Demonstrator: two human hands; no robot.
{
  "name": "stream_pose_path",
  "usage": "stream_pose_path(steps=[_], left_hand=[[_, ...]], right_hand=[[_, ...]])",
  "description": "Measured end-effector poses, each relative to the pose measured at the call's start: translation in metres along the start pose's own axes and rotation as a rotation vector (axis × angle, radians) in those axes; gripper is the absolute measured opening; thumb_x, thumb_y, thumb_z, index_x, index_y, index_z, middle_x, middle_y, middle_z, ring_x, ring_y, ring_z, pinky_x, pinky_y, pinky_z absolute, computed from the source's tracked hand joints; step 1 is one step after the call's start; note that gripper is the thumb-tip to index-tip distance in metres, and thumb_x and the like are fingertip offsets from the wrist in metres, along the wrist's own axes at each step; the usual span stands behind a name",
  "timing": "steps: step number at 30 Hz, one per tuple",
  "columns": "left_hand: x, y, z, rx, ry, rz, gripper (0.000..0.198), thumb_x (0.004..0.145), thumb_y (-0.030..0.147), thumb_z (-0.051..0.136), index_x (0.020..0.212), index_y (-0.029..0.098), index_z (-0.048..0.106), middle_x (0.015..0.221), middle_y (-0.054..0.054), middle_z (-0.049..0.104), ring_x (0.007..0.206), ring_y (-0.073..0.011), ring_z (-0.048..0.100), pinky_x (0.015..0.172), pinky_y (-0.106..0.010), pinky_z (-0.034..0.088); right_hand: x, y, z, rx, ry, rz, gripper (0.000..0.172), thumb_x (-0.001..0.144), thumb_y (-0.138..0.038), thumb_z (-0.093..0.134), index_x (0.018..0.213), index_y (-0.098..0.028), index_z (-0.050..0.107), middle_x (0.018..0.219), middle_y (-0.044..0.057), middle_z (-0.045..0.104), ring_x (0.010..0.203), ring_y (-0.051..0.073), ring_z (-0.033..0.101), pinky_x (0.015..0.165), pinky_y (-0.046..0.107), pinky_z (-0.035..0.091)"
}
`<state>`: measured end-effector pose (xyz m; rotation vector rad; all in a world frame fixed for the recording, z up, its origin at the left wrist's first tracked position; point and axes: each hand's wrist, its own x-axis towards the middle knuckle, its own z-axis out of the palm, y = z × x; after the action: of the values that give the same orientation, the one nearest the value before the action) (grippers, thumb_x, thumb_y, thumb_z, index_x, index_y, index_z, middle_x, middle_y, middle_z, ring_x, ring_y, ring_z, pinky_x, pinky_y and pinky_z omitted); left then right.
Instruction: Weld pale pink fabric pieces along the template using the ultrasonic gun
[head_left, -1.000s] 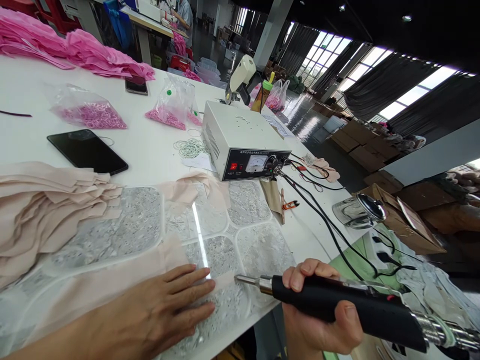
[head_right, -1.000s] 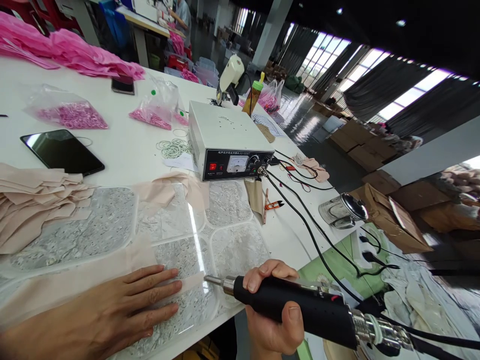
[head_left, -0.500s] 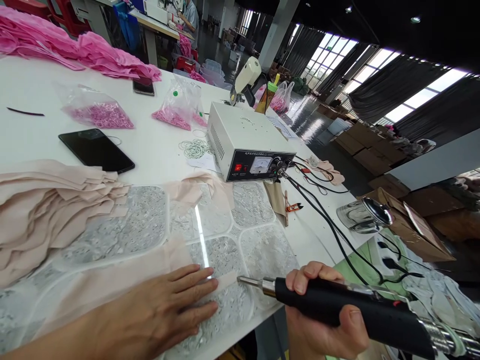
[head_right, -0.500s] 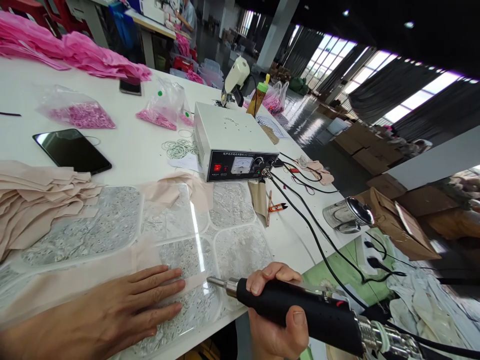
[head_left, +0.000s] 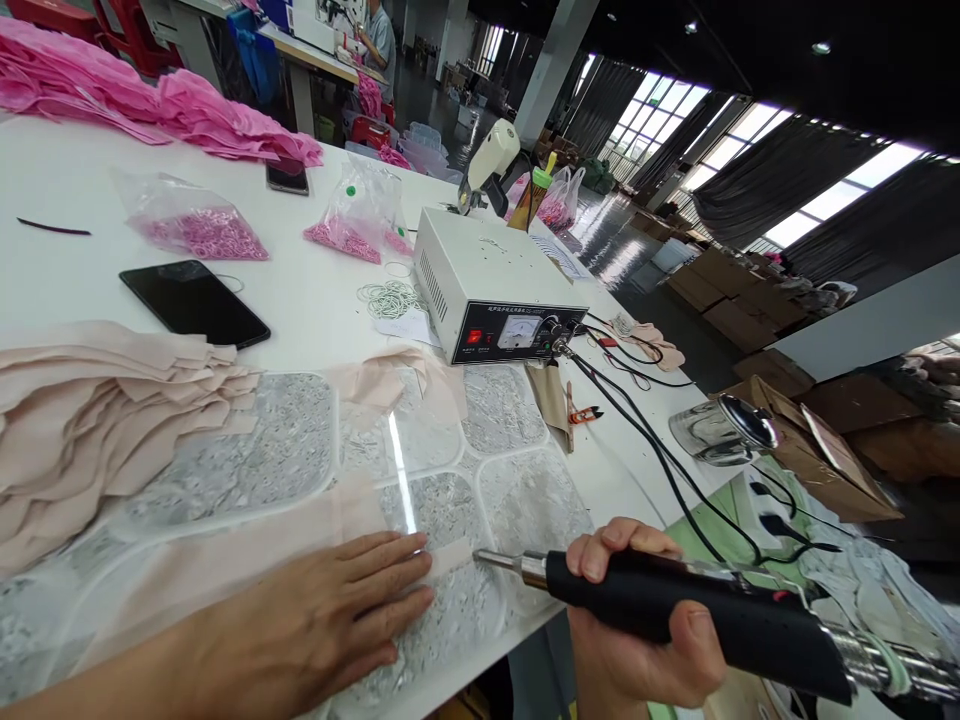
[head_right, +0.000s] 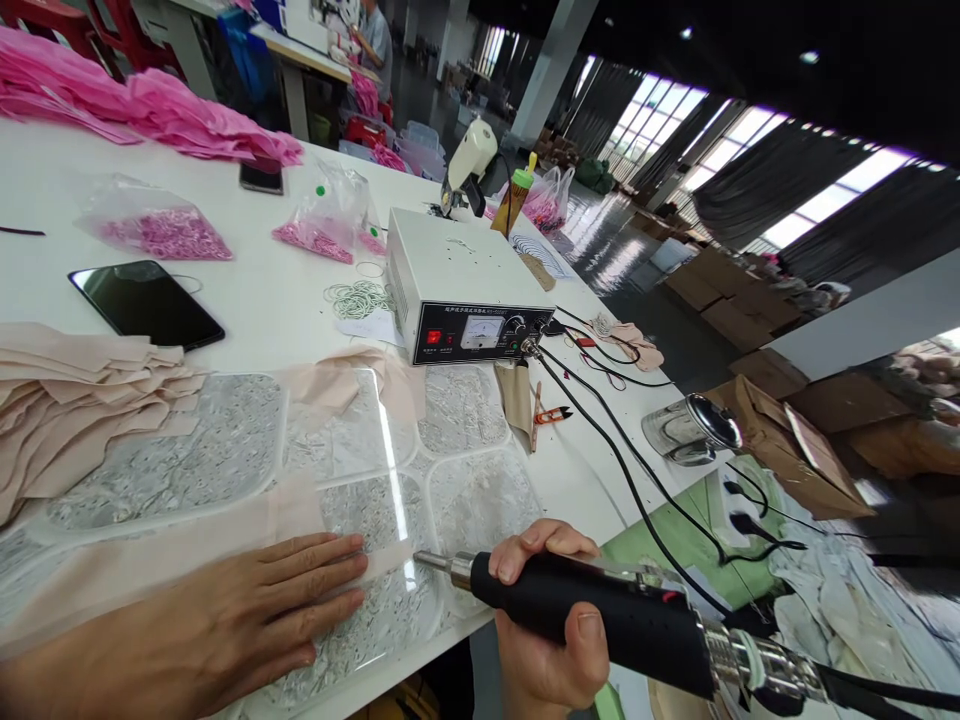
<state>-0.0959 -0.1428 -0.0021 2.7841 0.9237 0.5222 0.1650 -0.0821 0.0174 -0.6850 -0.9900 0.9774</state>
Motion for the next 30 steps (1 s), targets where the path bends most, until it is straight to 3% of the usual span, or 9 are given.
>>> stream_pose_path(steps=[4, 8, 15, 21, 27, 30], left_hand=[[0.003, 0.0, -0.002, -0.018, -0.019, -0.026, 0.045, 0.098, 0.021, 0.058, 0.142, 0.016, 0.052, 0.141, -0.006, 0.059, 0.133, -0.0249, 0.053, 0.116, -0.036, 0.039], [0.01, -0.002, -0.007, 0.014, -0.057, 0.008, 0.043, 0.102, 0.011, 0.039, 0.143, 0.015, 0.05, 0.135, -0.007, 0.064, 0.129, -0.0236, 0.056, 0.113, -0.036, 0.038], [0.025, -0.006, -0.006, -0.083, 0.008, 0.006, 0.04, 0.104, 0.009, 0.028, 0.122, 0.012, 0.063, 0.109, -0.011, 0.07, 0.102, -0.0235, 0.063, 0.097, -0.036, 0.045], [0.021, -0.011, -0.005, -0.023, -0.013, 0.081, 0.038, 0.104, 0.009, 0.031, 0.127, 0.01, 0.061, 0.132, -0.01, 0.065, 0.115, -0.0229, 0.061, 0.108, -0.035, 0.038], [0.014, -0.013, -0.001, 0.02, -0.082, 0.09, 0.043, 0.102, 0.009, 0.032, 0.139, 0.011, 0.053, 0.142, -0.009, 0.059, 0.123, -0.0245, 0.058, 0.112, -0.038, 0.036], [0.01, -0.013, 0.005, 0.013, -0.042, 0.082, 0.042, 0.104, 0.013, 0.031, 0.141, 0.011, 0.051, 0.142, -0.009, 0.058, 0.125, -0.0244, 0.058, 0.113, -0.038, 0.035]], right_hand=[[0.002, 0.0, 0.002, 0.006, -0.014, -0.008, 0.028, 0.076, -0.044, 0.056, 0.084, -0.019, 0.064, 0.076, 0.0, 0.054, 0.047, 0.012, 0.053, 0.043, 0.03, 0.045], [0.003, 0.001, 0.003, 0.033, -0.013, -0.012, 0.027, 0.076, -0.044, 0.056, 0.085, -0.02, 0.064, 0.076, -0.001, 0.053, 0.046, 0.011, 0.054, 0.043, 0.028, 0.045], [0.002, 0.003, 0.0, 0.098, -0.018, 0.013, 0.028, 0.075, -0.043, 0.06, 0.086, -0.019, 0.067, 0.077, 0.0, 0.056, 0.048, 0.012, 0.057, 0.044, 0.028, 0.047], [0.003, -0.002, -0.002, 0.077, 0.012, 0.007, 0.031, 0.075, -0.045, 0.061, 0.086, -0.017, 0.067, 0.077, 0.001, 0.057, 0.048, 0.011, 0.056, 0.044, 0.028, 0.046], [0.004, -0.003, -0.006, 0.067, 0.019, 0.011, 0.03, 0.074, -0.044, 0.061, 0.086, -0.017, 0.068, 0.077, 0.001, 0.058, 0.048, 0.012, 0.055, 0.043, 0.029, 0.046], [0.003, -0.001, -0.007, 0.071, 0.02, 0.02, 0.029, 0.075, -0.043, 0.06, 0.087, -0.018, 0.067, 0.077, 0.001, 0.059, 0.049, 0.012, 0.055, 0.043, 0.03, 0.047]])
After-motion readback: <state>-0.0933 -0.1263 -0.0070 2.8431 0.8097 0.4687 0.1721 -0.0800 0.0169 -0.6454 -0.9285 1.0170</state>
